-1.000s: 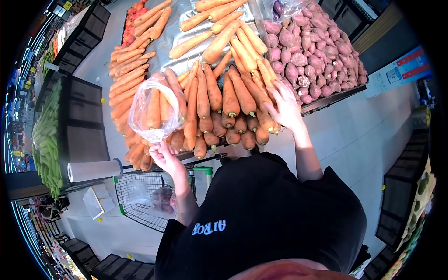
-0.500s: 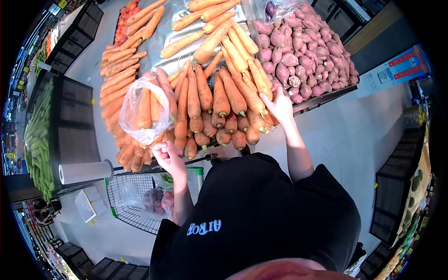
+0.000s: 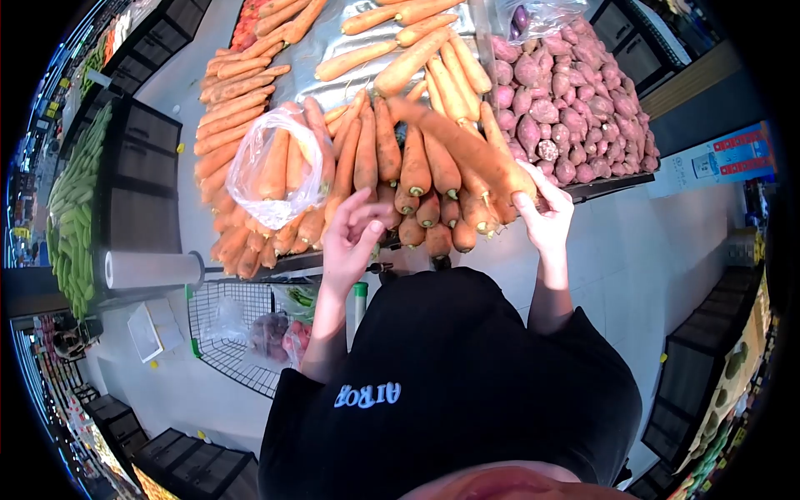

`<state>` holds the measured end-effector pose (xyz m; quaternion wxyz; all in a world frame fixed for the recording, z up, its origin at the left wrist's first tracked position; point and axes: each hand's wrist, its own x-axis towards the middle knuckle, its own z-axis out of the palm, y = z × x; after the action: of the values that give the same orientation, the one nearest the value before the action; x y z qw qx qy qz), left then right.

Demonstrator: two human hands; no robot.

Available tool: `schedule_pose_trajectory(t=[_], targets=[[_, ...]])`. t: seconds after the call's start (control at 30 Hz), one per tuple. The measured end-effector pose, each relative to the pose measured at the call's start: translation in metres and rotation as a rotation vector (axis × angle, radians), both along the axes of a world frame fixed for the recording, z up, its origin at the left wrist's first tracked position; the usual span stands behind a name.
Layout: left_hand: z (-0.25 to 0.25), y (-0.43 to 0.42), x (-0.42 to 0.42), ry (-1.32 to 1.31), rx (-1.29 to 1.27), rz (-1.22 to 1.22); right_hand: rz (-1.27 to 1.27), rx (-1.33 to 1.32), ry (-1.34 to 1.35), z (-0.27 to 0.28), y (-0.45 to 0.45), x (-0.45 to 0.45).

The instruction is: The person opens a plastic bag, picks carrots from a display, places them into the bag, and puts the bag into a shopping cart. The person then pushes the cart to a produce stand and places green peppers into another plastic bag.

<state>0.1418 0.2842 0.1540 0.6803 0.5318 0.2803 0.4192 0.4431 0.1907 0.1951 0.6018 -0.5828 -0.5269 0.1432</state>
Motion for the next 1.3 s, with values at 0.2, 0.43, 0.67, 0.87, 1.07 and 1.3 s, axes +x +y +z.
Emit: schedule_pose_trajectory(t=[0.2,0.43,0.67,0.87,1.07,1.3], targets=[[0.033,0.000,-0.004,-0.211,-0.064,0.241,0.302,0.040,-0.324,0.007,0.022,-0.050],[0.011,-0.006,-0.024,-0.111,-0.019,0.305,0.484,-0.031,-0.131,-0.010,0.036,-0.051],[0.017,-0.017,-0.031,-0.130,0.030,0.317,0.618,-0.382,0.536,-0.001,0.042,-0.058],[0.014,-0.022,-0.035,-0.127,0.045,0.384,0.524,-0.526,0.559,-0.017,0.048,-0.069],[0.008,-0.023,-0.037,-0.201,-0.022,0.434,0.653,-0.599,0.601,-0.013,0.049,-0.077],[-0.014,-0.019,-0.041,0.021,-0.138,0.359,0.564,-0.299,0.510,0.003,0.069,-0.099]])
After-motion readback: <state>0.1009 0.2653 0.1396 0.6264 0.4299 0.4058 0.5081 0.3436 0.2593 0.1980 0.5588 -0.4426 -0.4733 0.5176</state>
